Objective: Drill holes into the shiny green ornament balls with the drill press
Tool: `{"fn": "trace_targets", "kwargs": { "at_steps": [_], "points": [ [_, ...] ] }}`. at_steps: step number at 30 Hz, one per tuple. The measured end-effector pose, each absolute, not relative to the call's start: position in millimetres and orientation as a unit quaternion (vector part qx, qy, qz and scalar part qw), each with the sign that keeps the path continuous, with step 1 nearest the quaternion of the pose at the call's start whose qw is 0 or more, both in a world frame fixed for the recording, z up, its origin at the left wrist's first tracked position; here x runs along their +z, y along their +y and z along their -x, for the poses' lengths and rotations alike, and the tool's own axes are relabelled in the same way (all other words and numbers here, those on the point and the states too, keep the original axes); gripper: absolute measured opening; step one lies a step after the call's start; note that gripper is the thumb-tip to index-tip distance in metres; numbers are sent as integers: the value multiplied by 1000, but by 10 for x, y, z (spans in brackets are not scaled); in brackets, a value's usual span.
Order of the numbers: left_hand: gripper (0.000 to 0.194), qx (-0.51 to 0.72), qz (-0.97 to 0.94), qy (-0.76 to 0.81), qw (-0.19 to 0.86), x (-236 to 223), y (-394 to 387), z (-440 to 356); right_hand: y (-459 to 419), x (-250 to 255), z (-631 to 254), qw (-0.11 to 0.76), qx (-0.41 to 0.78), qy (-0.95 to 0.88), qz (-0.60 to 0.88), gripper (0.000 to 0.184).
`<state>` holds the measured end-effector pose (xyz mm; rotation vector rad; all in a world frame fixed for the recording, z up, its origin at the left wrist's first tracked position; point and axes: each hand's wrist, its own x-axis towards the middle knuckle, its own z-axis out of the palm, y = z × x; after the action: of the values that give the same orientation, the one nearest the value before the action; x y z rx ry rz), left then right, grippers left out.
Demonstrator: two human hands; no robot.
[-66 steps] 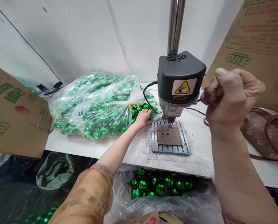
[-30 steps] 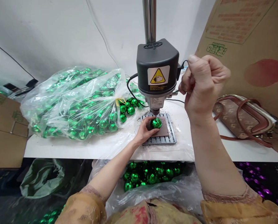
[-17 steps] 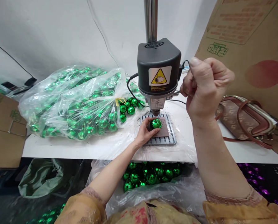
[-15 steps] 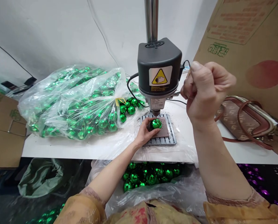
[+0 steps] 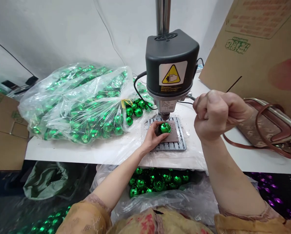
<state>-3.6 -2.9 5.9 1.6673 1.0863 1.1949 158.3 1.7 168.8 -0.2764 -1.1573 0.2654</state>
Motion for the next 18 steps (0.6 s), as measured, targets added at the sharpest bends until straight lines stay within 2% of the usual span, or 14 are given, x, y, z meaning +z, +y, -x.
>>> {"fn": "trace_targets", "kwargs": {
  "at_steps": [10,18],
  "points": [
    [54,473,-659,429,397,38,-22,36,107,1472,-1592,836,40,-540,93,52],
    [56,471,-658,434,397,24,-17,41,80,1435,-1624,818,54,-567,79,46]
  ]
}}
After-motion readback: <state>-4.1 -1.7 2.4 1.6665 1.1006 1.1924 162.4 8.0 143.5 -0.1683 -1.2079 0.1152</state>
